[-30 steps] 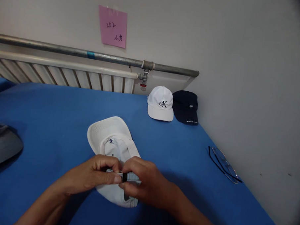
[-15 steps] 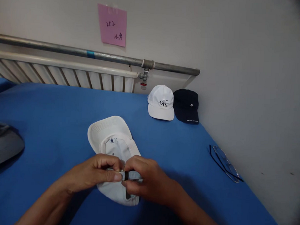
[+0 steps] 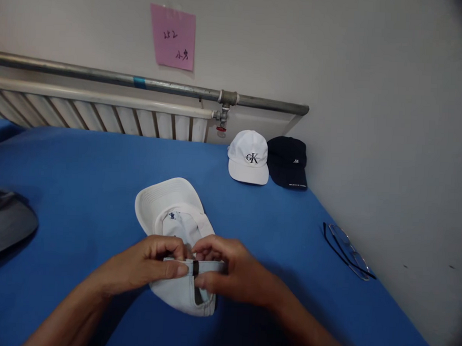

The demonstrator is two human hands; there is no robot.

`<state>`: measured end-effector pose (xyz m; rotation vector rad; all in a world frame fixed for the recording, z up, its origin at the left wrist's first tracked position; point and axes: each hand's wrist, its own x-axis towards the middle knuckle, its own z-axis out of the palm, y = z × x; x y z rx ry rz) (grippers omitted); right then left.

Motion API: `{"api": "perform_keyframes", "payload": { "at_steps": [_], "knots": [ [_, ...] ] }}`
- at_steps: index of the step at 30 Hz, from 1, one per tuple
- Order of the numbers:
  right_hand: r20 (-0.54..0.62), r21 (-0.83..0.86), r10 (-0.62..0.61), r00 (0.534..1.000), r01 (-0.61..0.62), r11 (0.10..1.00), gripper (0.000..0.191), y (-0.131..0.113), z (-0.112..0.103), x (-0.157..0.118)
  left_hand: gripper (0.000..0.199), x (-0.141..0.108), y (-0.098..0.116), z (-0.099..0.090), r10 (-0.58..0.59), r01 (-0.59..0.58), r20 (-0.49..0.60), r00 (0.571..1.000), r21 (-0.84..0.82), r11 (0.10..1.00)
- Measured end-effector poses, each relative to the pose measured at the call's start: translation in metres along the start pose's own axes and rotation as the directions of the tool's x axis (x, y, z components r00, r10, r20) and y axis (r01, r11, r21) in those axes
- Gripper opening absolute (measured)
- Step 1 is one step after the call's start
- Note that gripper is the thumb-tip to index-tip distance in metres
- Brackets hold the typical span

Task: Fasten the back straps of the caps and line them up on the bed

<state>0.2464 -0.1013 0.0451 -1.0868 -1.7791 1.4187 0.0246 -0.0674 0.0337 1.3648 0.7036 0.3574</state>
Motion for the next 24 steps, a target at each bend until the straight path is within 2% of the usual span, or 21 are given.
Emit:
{"api": "perform_keyframes", "payload": {
  "at_steps": [3,7,13,17,21,24],
  "knots": [
    [0.071,0.174,0.161,0.984,-0.171,0.970,0.018,0.0004,-0.0076,0.0008,0.022,0.0010,-0.0005,0.0009,0.046,-0.046,-0.001,0.999,-0.028,0.999],
    [0.241,0.218,0.257,0.936,-0.310,0.925,0.024,0.0038,-0.0111,0.0034,0.021,0.0020,0.0000,0.0020,0.131,-0.131,0.040,0.991,-0.010,0.991],
    [0.269,0.183,0.310,0.912,-0.364,0.913,0.025,0.0024,-0.0095,0.0059,0.021,0.0034,-0.0015,0.0045,0.128,-0.128,0.025,0.991,-0.002,0.992],
    [0.334,0.204,0.308,0.891,-0.388,0.899,0.023,0.0046,-0.0079,0.0068,0.021,0.0048,-0.0024,0.0061,0.125,-0.124,0.032,0.992,-0.045,0.991],
    [0.324,0.220,0.268,0.907,-0.348,0.911,0.020,0.0086,-0.0046,0.0074,0.022,0.0043,0.0008,0.0056,0.156,-0.156,0.047,0.987,-0.006,0.988],
    [0.279,0.210,0.263,0.923,-0.326,0.922,0.020,0.0093,-0.0024,0.0073,0.019,0.0014,0.0036,0.0018,0.159,-0.166,0.089,0.983,0.088,0.982]
  ]
}}
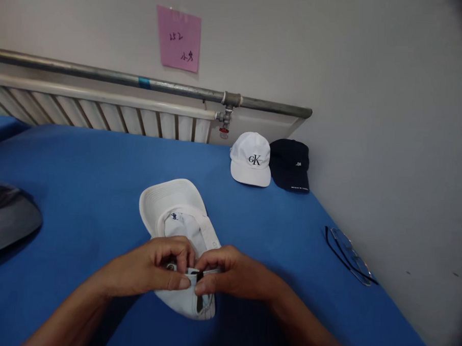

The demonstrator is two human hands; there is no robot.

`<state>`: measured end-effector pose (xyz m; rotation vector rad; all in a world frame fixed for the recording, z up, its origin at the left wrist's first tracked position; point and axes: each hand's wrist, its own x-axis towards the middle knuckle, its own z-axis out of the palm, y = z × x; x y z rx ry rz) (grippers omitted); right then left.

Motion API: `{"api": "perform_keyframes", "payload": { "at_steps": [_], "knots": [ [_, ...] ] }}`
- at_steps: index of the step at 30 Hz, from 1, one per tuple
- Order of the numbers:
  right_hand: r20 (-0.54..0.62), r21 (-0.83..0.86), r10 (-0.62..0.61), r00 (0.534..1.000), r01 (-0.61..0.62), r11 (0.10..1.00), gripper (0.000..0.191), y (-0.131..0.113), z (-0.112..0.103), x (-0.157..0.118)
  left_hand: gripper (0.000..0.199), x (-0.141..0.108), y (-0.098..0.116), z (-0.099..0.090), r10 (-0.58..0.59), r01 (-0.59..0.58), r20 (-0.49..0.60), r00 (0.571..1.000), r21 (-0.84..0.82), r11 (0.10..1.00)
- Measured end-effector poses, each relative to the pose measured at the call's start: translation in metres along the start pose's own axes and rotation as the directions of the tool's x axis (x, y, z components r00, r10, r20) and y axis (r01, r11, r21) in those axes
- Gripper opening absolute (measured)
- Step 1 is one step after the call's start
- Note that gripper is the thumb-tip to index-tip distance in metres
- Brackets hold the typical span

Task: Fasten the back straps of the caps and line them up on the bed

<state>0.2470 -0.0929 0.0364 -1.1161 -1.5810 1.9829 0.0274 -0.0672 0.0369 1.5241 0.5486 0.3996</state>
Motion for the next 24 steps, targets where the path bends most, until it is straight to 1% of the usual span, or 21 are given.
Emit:
{"api": "perform_keyframes", "payload": {
  "at_steps": [4,6,9,15,18,21,24],
  "knots": [
    [-0.060,0.030,0.037,0.997,-0.035,0.999,0.020,0.000,0.002,0.000,0.020,-0.006,0.001,-0.005,-0.079,0.078,0.004,0.997,0.165,0.983],
    [-0.063,0.032,0.035,0.997,-0.033,0.999,0.019,0.000,0.003,0.001,0.023,-0.008,0.000,-0.006,-0.113,0.110,0.005,0.994,0.179,0.978],
    [-0.067,0.016,0.014,0.998,-0.013,1.000,0.017,0.001,0.004,0.002,0.025,-0.009,0.001,-0.006,-0.118,0.117,0.005,0.993,0.138,0.984],
    [-0.104,0.025,-0.044,0.994,0.047,0.999,0.015,0.001,0.007,0.002,0.024,-0.009,0.003,-0.005,-0.120,0.122,-0.031,0.992,0.063,0.991],
    [-0.114,0.006,-0.052,0.992,0.053,0.999,0.017,0.000,0.010,0.001,0.022,-0.009,0.004,-0.006,-0.110,0.110,-0.006,0.994,-0.030,0.993],
    [-0.126,-0.021,-0.090,0.988,0.088,0.996,0.019,-0.001,0.013,0.000,0.020,-0.010,0.004,-0.006,-0.090,0.092,0.025,0.996,-0.128,0.987],
    [-0.136,-0.046,-0.129,0.982,0.124,0.991,0.019,-0.001,0.015,-0.001,0.020,-0.010,0.003,-0.006,-0.103,0.107,0.030,0.994,-0.186,0.977]
  ]
}}
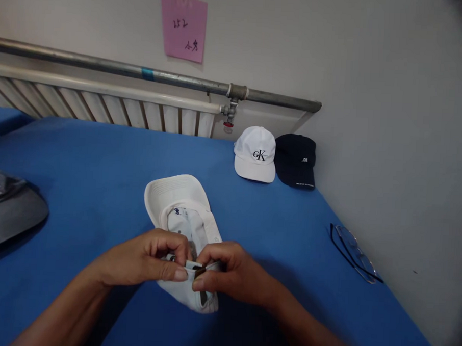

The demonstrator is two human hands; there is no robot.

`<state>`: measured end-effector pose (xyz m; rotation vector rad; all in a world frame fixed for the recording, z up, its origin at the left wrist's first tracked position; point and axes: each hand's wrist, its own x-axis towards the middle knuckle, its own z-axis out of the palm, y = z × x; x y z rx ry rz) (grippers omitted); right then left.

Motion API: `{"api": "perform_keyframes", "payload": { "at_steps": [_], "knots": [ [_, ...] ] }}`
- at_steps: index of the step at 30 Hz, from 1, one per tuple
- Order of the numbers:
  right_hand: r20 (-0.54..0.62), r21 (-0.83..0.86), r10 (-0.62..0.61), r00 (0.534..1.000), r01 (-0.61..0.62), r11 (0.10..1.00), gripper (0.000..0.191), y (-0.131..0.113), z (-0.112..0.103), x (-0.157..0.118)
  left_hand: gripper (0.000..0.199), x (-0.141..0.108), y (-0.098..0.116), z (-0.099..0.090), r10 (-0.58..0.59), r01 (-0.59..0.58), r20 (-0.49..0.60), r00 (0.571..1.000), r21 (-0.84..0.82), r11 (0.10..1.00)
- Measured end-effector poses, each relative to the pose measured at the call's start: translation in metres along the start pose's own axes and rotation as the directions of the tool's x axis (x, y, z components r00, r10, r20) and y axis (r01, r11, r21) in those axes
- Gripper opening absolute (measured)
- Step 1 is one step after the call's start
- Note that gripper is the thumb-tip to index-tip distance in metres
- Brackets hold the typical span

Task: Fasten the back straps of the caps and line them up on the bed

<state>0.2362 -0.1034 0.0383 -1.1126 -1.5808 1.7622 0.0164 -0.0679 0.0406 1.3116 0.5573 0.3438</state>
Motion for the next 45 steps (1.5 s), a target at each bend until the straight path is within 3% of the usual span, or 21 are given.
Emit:
{"api": "perform_keyframes", "payload": {
  "at_steps": [7,17,22,36,40,45],
  "knots": [
    [-0.009,-0.037,-0.066,0.998,0.066,0.997,0.022,0.001,0.004,-0.002,0.021,0.000,-0.001,0.000,0.022,-0.022,-0.016,1.000,-0.027,0.999],
    [-0.116,-0.024,-0.112,0.987,0.110,0.994,0.022,-0.003,0.009,-0.004,0.022,-0.001,0.004,0.005,0.061,-0.064,-0.049,0.997,-0.067,0.996],
    [-0.135,-0.043,-0.146,0.980,0.141,0.989,0.023,-0.001,0.009,-0.004,0.023,-0.004,0.000,0.003,0.065,-0.065,-0.052,0.997,-0.011,0.998],
    [-0.239,-0.138,-0.239,0.941,0.210,0.968,0.022,0.000,0.014,0.002,0.032,-0.001,0.000,0.009,0.063,-0.066,-0.168,0.984,-0.012,0.998],
    [-0.259,-0.111,-0.207,0.943,0.184,0.977,0.020,0.001,0.013,0.006,0.031,0.000,0.001,0.010,0.066,-0.065,-0.187,0.980,0.011,0.998],
    [-0.256,-0.014,-0.093,0.962,0.093,0.996,0.020,0.002,0.011,0.008,0.033,0.006,0.000,0.013,-0.005,-0.009,-0.112,0.994,-0.122,0.992]
  ]
}}
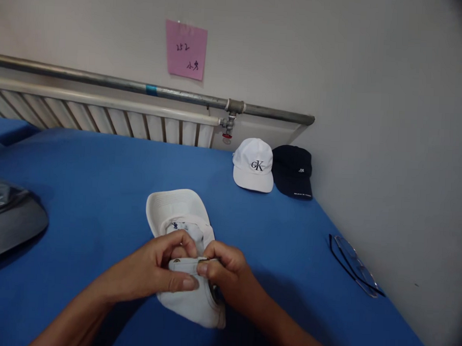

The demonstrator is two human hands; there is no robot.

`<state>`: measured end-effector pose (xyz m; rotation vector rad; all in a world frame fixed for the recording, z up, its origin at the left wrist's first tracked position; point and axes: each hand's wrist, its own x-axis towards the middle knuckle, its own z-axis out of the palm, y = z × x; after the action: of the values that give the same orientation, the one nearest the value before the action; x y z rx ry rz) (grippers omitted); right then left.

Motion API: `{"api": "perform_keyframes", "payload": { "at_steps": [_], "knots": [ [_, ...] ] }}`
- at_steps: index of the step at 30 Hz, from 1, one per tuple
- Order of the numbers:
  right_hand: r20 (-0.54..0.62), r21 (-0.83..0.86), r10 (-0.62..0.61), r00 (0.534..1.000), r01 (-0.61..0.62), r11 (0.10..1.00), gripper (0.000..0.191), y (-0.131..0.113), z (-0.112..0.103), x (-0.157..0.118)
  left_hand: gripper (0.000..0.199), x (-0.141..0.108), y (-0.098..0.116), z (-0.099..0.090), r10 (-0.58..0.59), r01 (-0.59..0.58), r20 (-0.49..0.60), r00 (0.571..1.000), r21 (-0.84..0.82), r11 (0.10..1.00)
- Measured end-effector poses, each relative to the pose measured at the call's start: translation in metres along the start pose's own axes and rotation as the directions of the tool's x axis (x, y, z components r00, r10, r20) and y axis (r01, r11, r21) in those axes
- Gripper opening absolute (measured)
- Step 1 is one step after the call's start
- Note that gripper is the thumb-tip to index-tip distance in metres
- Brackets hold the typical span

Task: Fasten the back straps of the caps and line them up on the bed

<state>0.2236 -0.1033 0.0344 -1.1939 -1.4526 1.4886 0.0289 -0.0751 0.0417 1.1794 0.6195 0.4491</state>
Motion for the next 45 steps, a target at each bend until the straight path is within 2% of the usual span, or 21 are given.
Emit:
{"api": "perform_keyframes", "payload": {
  "at_steps": [4,8,14,19,24,27,36,41,45],
  "knots": [
    [0.067,0.073,0.069,0.995,-0.073,0.995,0.021,0.000,0.000,-0.002,0.028,0.001,0.001,-0.001,-0.012,0.021,-0.063,0.998,0.137,0.990],
    [0.147,0.131,0.077,0.986,-0.097,0.987,0.020,-0.002,-0.004,-0.002,0.022,-0.003,0.008,0.000,-0.034,0.038,-0.019,0.999,0.295,0.955],
    [0.185,0.165,0.040,0.982,-0.071,0.984,0.016,0.000,-0.013,-0.003,0.020,-0.003,0.010,0.005,-0.031,0.027,0.008,0.999,0.312,0.950],
    [0.239,0.107,0.039,0.970,-0.066,0.992,0.017,-0.005,-0.017,-0.006,0.020,-0.001,0.004,0.011,0.029,0.011,-0.092,0.995,0.403,0.915],
    [0.311,-0.079,-0.086,0.947,0.116,0.990,0.017,-0.008,-0.018,-0.007,0.021,0.000,0.002,0.015,0.136,-0.059,-0.119,0.983,0.501,0.864],
    [0.337,-0.107,-0.135,0.932,0.181,0.978,0.022,-0.006,-0.018,-0.006,0.020,0.000,0.003,0.014,0.175,-0.086,-0.107,0.979,0.559,0.825],
    [0.367,-0.101,-0.118,0.923,0.165,0.981,0.027,-0.004,-0.019,-0.005,0.015,-0.003,0.004,0.014,0.224,-0.147,-0.050,0.973,0.613,0.776],
    [0.371,-0.068,-0.138,0.918,0.176,0.982,0.030,-0.003,-0.018,-0.005,0.017,-0.003,0.005,0.014,0.225,-0.154,-0.047,0.973,0.591,0.791],
    [0.361,-0.073,-0.133,0.923,0.171,0.983,0.027,-0.002,-0.017,-0.006,0.020,-0.003,0.003,0.012,0.183,-0.126,-0.045,0.982,0.564,0.816]
  ]
}}
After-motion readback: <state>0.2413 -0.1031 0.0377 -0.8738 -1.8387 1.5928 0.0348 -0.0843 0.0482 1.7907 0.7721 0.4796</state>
